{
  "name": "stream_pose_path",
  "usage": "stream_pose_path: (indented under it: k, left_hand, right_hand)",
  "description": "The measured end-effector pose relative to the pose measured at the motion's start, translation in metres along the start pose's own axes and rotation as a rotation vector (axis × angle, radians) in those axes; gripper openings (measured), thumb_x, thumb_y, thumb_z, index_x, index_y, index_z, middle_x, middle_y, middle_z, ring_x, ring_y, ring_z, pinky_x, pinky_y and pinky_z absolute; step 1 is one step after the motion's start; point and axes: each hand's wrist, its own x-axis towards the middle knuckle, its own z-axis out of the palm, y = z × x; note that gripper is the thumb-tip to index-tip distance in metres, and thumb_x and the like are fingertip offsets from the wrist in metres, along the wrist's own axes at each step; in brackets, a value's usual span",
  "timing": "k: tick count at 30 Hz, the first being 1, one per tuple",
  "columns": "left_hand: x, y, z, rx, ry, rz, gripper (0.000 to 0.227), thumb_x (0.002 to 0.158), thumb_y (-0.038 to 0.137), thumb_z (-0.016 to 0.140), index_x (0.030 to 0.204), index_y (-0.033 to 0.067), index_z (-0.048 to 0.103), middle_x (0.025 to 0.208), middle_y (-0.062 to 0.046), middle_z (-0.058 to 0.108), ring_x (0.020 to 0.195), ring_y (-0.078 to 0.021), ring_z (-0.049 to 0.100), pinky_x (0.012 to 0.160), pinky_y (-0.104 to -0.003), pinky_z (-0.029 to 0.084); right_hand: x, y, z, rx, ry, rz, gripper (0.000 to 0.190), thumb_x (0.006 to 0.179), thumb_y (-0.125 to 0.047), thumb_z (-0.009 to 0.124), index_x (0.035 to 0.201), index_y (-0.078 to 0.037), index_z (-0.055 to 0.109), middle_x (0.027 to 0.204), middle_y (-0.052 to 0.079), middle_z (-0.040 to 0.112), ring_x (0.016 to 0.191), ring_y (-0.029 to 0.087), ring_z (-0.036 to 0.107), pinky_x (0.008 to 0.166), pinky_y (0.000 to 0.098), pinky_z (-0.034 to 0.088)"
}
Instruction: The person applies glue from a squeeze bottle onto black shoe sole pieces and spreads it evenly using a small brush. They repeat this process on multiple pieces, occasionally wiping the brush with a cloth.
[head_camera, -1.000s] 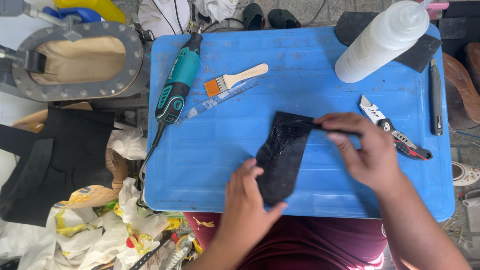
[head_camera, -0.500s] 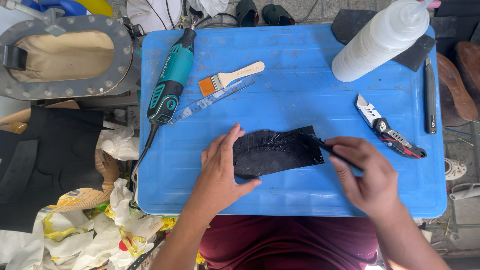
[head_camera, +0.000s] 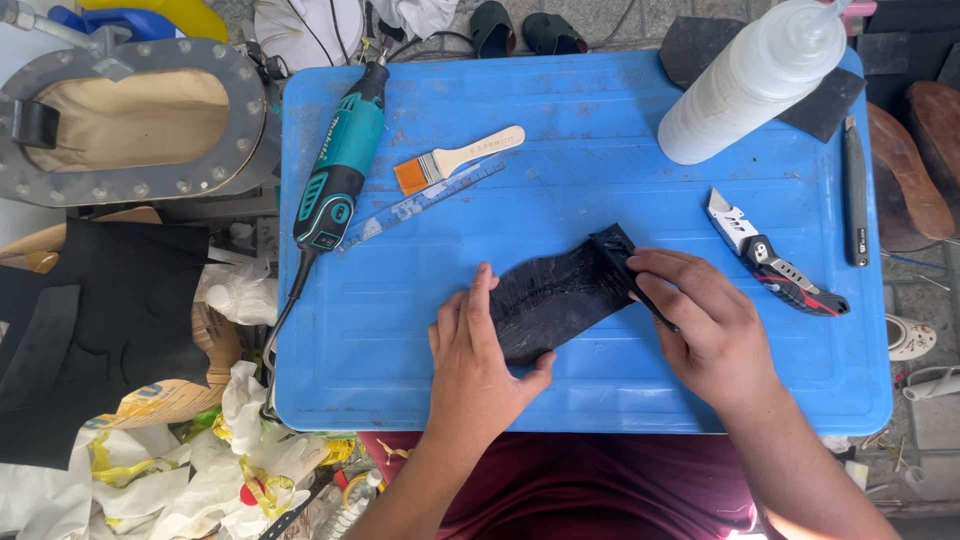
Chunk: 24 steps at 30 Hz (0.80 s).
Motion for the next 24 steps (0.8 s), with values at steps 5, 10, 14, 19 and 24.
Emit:
stream_pose_path:
  k: [5, 10, 14, 19, 24]
  left_hand:
    - [-0.003, -0.003, 0.002, -0.001, 0.03, 0.013, 0.123, 0.065, 0.03, 0.093, 0.156, -0.0033, 0.017, 0.142, -0.02, 0.054, 0.126, -0.0371, 0.051, 0.105, -0.055, 0.038]
    - [-0.002, -0.003, 0.004, -0.041, 0.037, 0.017, 0.124, 0.065, 0.029, 0.093, 0.156, -0.0039, 0.015, 0.141, -0.022, 0.054, 0.129, -0.0375, 0.05, 0.108, -0.056, 0.038]
    - [-0.001, -0.005, 0.004, -0.04, 0.014, 0.005, 0.125, 0.065, 0.029, 0.094, 0.156, -0.0034, 0.016, 0.141, -0.022, 0.055, 0.128, -0.0383, 0.05, 0.109, -0.056, 0.038]
    - [-0.001, -0.002, 0.001, -0.042, 0.016, -0.002, 0.124, 0.064, 0.028, 0.094, 0.156, -0.0028, 0.016, 0.141, -0.023, 0.055, 0.129, -0.0391, 0.05, 0.109, -0.055, 0.038]
    - [0.001, -0.004, 0.0, -0.054, -0.007, -0.012, 0.124, 0.064, 0.029, 0.095, 0.156, -0.0019, 0.017, 0.141, -0.022, 0.055, 0.129, -0.0392, 0.05, 0.109, -0.055, 0.039]
  right_hand:
    - [-0.004, 0.003, -0.005, -0.096, -0.083, -0.08, 0.031, 0.076, 0.007, 0.074, 0.104, 0.001, 0.063, 0.119, 0.016, 0.069, 0.116, 0.036, 0.069, 0.092, 0.0431, 0.059]
    - [-0.018, -0.004, -0.021, 0.098, -0.175, -0.123, 0.033, 0.067, 0.0, 0.073, 0.1, 0.0, 0.064, 0.115, 0.013, 0.07, 0.11, 0.033, 0.071, 0.087, 0.0411, 0.061]
    - [-0.007, 0.002, -0.015, 0.049, -0.032, -0.106, 0.027, 0.079, 0.002, 0.075, 0.103, 0.001, 0.063, 0.117, 0.014, 0.068, 0.11, 0.033, 0.071, 0.086, 0.0404, 0.06]
    - [0.007, -0.002, -0.01, -0.097, -0.107, -0.13, 0.029, 0.072, 0.006, 0.074, 0.1, 0.002, 0.065, 0.112, 0.019, 0.071, 0.105, 0.037, 0.072, 0.08, 0.0432, 0.06]
    - [0.0, 0.006, -0.027, 0.108, -0.077, -0.032, 0.025, 0.08, 0.003, 0.075, 0.099, -0.001, 0.06, 0.113, 0.014, 0.071, 0.104, 0.033, 0.073, 0.082, 0.0393, 0.06]
